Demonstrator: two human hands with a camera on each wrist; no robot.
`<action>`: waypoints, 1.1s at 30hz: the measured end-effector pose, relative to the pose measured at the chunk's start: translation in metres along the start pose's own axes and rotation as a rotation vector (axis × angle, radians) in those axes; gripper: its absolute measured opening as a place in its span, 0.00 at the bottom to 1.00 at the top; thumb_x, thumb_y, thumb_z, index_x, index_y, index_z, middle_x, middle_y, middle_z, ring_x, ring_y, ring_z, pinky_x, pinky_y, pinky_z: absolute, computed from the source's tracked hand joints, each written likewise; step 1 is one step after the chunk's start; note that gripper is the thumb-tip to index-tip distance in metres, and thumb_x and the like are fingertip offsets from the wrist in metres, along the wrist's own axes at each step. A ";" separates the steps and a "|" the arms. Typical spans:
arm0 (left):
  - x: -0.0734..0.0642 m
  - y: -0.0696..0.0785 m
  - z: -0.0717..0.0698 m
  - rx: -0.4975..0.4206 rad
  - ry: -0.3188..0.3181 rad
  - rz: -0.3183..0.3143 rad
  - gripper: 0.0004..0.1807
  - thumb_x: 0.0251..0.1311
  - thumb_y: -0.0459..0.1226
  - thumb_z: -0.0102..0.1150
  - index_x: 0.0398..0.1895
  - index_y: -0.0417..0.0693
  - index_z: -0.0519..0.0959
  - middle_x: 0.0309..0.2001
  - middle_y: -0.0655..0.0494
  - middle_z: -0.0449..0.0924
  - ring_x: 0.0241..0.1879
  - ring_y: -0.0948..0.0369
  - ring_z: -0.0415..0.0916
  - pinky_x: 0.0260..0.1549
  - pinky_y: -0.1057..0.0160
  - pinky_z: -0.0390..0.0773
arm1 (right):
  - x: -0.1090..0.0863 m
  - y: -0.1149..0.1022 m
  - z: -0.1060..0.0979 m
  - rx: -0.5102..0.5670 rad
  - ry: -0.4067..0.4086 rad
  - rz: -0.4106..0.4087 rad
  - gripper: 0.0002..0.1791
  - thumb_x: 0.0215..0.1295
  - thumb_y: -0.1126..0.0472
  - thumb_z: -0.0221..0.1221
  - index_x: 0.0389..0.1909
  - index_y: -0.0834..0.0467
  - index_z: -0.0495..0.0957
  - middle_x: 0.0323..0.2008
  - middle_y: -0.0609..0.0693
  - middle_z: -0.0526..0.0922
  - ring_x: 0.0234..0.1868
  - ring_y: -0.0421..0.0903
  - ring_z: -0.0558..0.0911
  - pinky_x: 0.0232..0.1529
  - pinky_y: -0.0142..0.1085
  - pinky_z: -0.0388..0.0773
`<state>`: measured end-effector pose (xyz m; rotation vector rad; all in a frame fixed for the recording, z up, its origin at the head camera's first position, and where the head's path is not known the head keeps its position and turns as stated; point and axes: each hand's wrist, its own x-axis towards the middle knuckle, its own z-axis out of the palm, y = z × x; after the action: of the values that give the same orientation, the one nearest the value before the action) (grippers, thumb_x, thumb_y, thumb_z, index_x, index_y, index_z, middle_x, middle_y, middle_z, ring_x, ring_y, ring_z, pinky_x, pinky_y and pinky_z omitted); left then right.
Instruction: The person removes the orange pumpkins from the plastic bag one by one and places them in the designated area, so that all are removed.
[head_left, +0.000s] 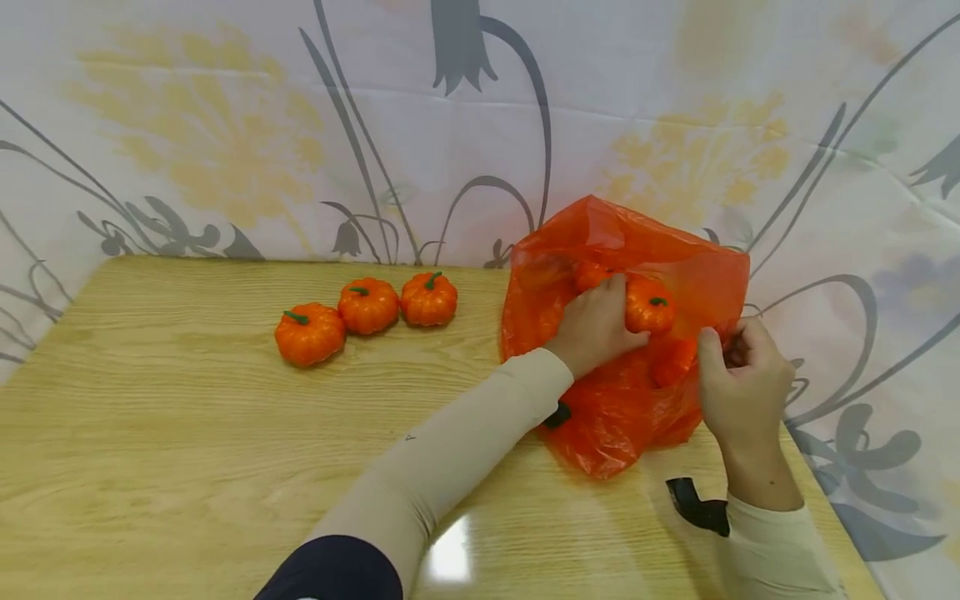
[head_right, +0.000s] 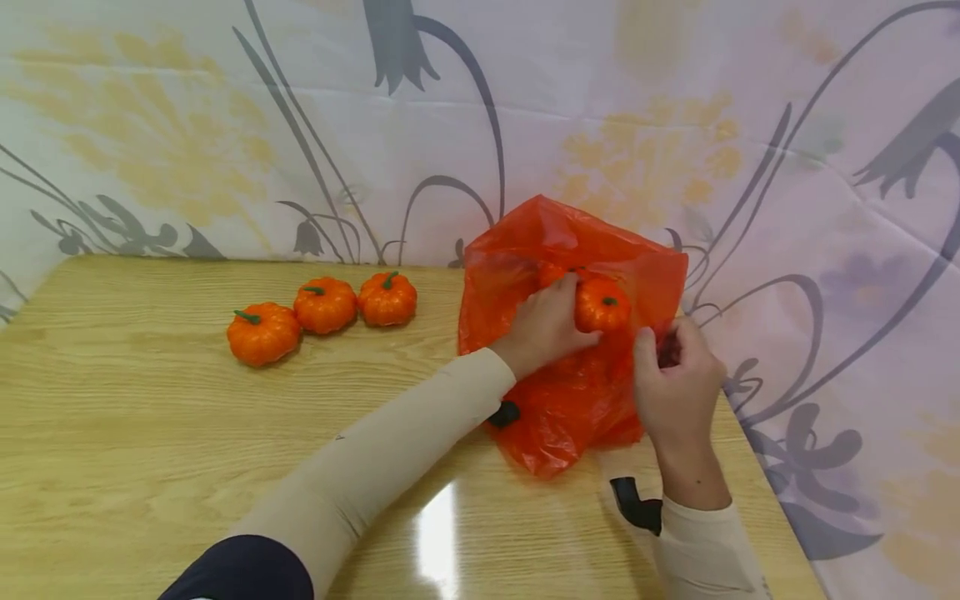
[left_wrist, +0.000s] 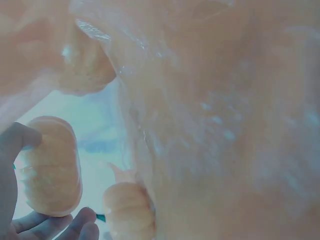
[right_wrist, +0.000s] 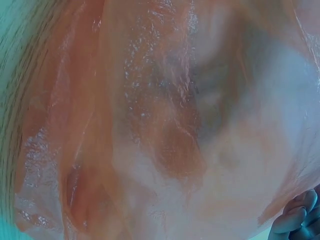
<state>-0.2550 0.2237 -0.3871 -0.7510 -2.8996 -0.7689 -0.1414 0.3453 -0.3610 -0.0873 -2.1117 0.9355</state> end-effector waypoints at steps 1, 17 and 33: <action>-0.002 -0.002 -0.003 -0.016 -0.002 0.001 0.39 0.55 0.58 0.69 0.64 0.50 0.66 0.53 0.60 0.79 0.47 0.62 0.81 0.53 0.65 0.81 | 0.000 0.000 0.000 0.003 0.000 -0.003 0.09 0.63 0.67 0.57 0.29 0.71 0.75 0.19 0.24 0.68 0.19 0.25 0.66 0.25 0.16 0.64; -0.044 -0.024 -0.040 -0.082 0.014 0.056 0.47 0.58 0.53 0.68 0.77 0.53 0.57 0.69 0.56 0.71 0.61 0.58 0.76 0.60 0.60 0.77 | -0.001 0.000 0.006 0.006 0.017 -0.066 0.08 0.60 0.67 0.57 0.26 0.70 0.75 0.19 0.25 0.66 0.20 0.23 0.64 0.25 0.16 0.60; -0.083 -0.053 -0.069 -0.106 0.042 0.104 0.43 0.59 0.56 0.66 0.74 0.53 0.62 0.70 0.58 0.70 0.64 0.59 0.74 0.59 0.57 0.78 | -0.003 -0.004 0.007 -0.005 -0.012 -0.042 0.08 0.61 0.68 0.57 0.26 0.70 0.74 0.19 0.25 0.65 0.20 0.24 0.63 0.24 0.16 0.59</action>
<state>-0.2116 0.1135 -0.3650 -0.8764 -2.7760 -0.9209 -0.1434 0.3374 -0.3629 -0.0399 -2.1189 0.9073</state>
